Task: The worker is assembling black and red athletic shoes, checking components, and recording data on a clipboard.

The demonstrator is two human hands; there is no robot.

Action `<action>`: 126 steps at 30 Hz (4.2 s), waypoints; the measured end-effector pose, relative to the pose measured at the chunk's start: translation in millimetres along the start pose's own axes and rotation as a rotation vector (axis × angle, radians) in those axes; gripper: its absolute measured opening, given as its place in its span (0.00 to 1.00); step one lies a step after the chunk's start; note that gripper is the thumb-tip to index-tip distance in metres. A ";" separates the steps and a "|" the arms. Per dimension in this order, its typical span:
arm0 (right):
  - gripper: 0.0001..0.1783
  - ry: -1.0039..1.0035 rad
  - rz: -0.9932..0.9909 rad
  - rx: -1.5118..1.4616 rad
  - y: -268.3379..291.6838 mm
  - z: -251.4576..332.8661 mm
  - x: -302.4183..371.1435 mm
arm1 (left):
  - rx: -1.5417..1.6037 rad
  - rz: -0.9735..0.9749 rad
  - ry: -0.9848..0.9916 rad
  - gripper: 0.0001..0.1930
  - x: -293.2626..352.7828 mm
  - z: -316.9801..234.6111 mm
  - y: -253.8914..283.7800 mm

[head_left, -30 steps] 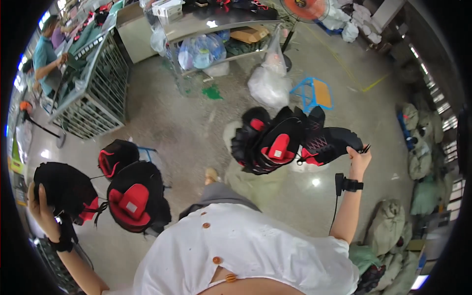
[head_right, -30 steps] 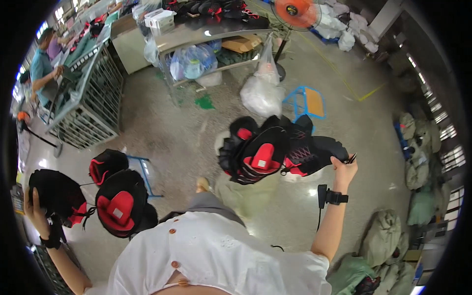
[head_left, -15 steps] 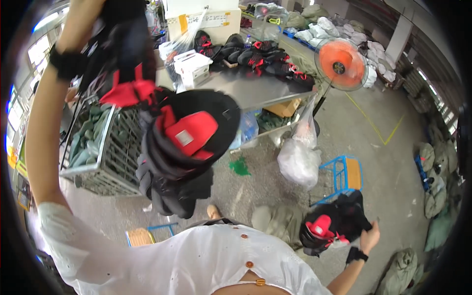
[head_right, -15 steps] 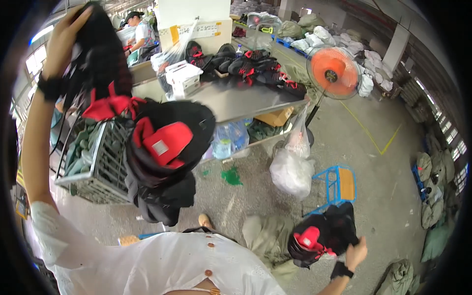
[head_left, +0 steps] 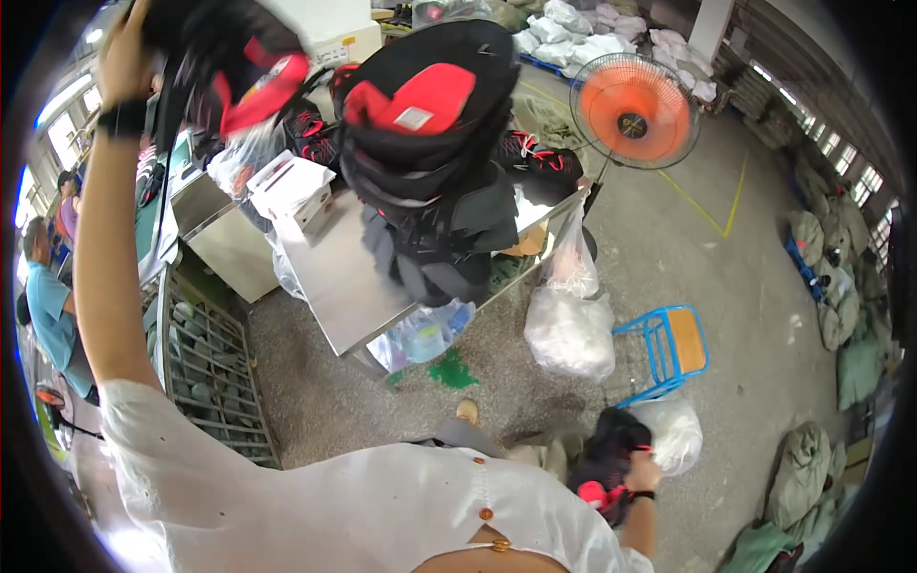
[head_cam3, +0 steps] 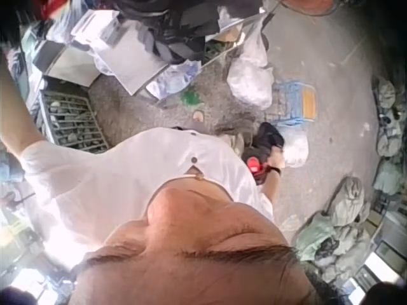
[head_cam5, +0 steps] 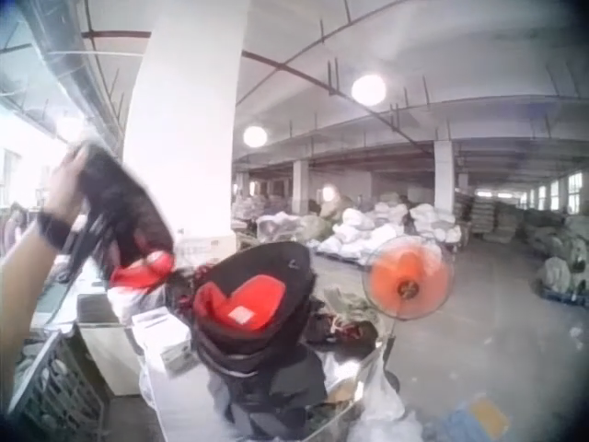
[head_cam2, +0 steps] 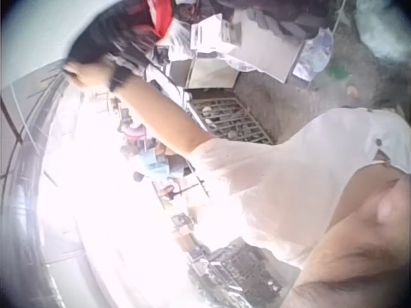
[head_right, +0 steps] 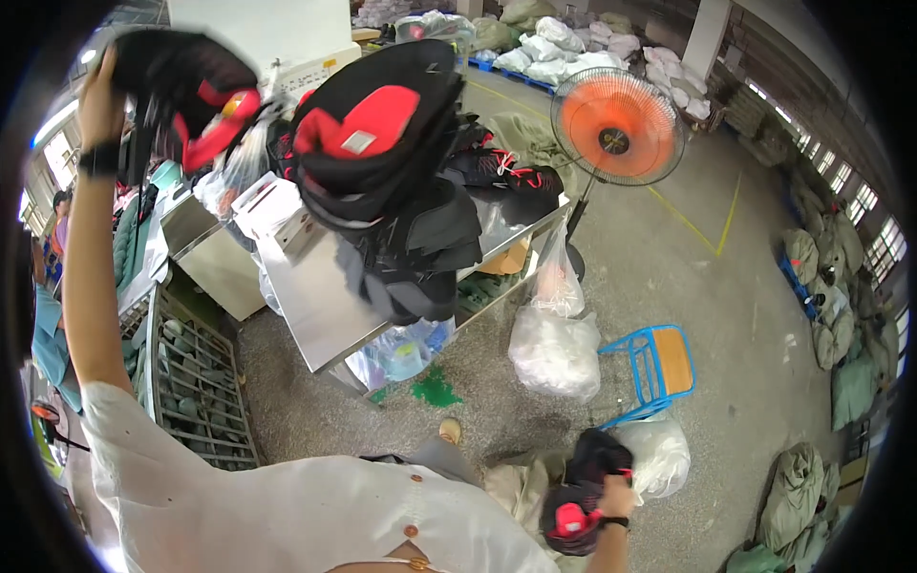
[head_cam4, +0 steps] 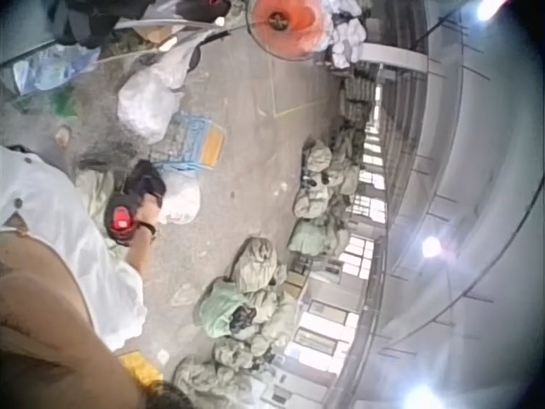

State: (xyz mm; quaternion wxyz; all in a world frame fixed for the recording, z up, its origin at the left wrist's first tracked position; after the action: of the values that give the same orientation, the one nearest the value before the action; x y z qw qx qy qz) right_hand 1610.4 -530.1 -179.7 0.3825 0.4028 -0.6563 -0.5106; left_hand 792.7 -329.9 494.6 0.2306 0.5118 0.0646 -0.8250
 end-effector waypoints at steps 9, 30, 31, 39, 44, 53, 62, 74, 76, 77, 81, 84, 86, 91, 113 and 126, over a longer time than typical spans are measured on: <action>0.15 -0.444 0.699 -0.070 -208.7 109.9 2.9 | 1.082 0.632 1.039 0.08 477.1 -155.0 -131.6; 0.32 -0.043 -0.274 -1.548 175.6 361.0 -187.4 | 1.120 0.804 0.113 0.40 320.4 -286.7 -137.6; 0.33 0.030 -0.148 -1.584 267.4 423.7 -188.4 | 1.123 0.824 0.145 0.44 327.8 -297.6 -136.3; 0.43 0.109 -0.342 -0.743 393.7 591.7 -268.8 | 1.060 0.777 -0.198 0.34 366.5 -372.9 -86.4; 0.34 0.291 -0.121 -1.315 309.5 537.3 -217.0 | 0.844 0.826 0.095 0.25 424.1 -262.6 -147.5; 0.23 0.142 -0.011 -1.167 194.4 432.4 -255.4 | 1.084 0.811 -0.086 0.30 429.1 -213.1 -188.8; 0.19 0.270 0.101 -1.108 249.0 430.0 -370.2 | 1.177 1.004 -0.481 0.16 438.3 -264.7 -158.7; 0.15 0.374 0.131 -1.293 341.5 464.3 -440.5 | 1.192 0.486 -0.562 0.23 198.3 -463.1 -324.5; 0.14 0.585 0.175 -1.001 379.5 534.6 -417.7 | 1.226 0.613 -0.544 0.15 178.6 -511.0 -372.6; 0.14 0.702 0.211 -0.940 392.0 565.4 -404.8 | 1.218 0.673 -0.517 0.10 169.9 -535.7 -392.1; 0.17 1.062 -0.204 -0.441 397.4 621.7 -369.4 | 1.223 0.540 -0.694 0.15 171.8 -612.2 -395.7; 0.18 1.245 -0.011 -0.268 399.4 660.0 -359.7 | 0.882 1.061 -0.873 0.27 223.5 -641.6 -445.9; 0.21 1.269 0.099 -0.105 405.0 672.9 -367.0 | 0.749 1.098 -0.794 0.27 218.9 -613.5 -453.1; 0.33 1.159 0.674 -0.046 389.1 661.7 -392.3 | 0.606 0.788 -0.808 0.11 211.7 -498.8 -392.4; 0.05 1.751 -0.227 -0.179 411.4 615.4 -246.1 | 0.556 0.895 -0.256 0.12 267.3 -284.4 -249.7; 0.06 1.694 -0.236 -0.325 438.8 625.8 -250.7 | 1.450 1.168 -0.018 0.12 254.4 -451.4 -280.8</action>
State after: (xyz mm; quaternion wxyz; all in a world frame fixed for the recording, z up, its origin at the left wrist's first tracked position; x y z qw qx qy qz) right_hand 1074.2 -5.4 110.4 0.7394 0.6528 -0.0240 -0.1626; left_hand 941.0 -6.6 24.7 0.2337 0.4755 -0.7364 -0.4207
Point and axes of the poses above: each hand's wrist, its own x-axis away from the middle knuckle, its own y-axis out of the back of the hand, z = x × y, the point moved 9 cm from there along -x, towards the middle knuckle, and after that the axes turned 13 degrees about -y, right-handed, at the moved point
